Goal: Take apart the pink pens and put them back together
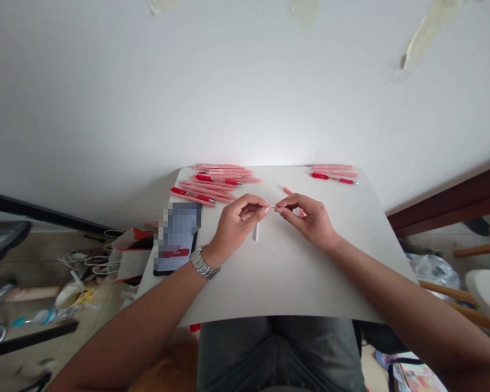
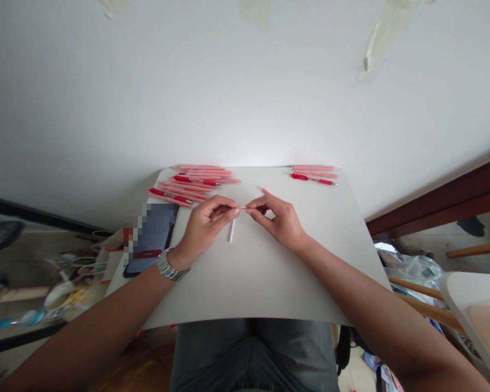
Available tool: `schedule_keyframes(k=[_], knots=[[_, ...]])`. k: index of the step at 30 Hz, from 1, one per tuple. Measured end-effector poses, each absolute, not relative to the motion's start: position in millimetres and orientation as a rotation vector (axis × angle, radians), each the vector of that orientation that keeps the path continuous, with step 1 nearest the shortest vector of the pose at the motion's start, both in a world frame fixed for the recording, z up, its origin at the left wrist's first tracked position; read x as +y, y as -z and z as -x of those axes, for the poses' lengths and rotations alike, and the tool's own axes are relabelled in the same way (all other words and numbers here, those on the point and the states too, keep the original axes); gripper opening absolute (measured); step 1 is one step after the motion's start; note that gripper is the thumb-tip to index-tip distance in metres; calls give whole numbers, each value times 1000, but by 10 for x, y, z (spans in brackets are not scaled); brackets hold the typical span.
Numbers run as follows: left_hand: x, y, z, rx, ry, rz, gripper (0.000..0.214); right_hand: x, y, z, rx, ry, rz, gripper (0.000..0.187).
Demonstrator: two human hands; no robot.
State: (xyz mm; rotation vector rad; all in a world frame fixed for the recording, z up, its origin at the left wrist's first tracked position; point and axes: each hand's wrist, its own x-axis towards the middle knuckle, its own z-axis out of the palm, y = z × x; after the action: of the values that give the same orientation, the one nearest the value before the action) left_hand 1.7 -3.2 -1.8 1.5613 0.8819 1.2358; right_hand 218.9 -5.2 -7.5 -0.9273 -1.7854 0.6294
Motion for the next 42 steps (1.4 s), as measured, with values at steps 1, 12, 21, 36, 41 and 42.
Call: schedule_keyframes(k=[1,12,21,36,41,42], knots=[[-33,16,-18,881,-1238,-1563,18,-52,74,-2189,-1785,-631,926,14],[-36,22,-19,882,-1243,-1564,17,-52,68,-2187,-1782,-636,931,14],[-47,-6,-18,877,-1236,-1565,18,-48,66,-2185,-1788,-615,928,14],[-40,9,-24,869,-1233,-1558,18,-40,81,-2195,-1798,-629,938,19],[-44,-12,-33,863,-1232,-1541,16,-41,78,-2195,-1802,-648,938,18],[-47,-17,-35,863,-1233,-1537,16,-44,75,-2195,-1803,-653,935,17]])
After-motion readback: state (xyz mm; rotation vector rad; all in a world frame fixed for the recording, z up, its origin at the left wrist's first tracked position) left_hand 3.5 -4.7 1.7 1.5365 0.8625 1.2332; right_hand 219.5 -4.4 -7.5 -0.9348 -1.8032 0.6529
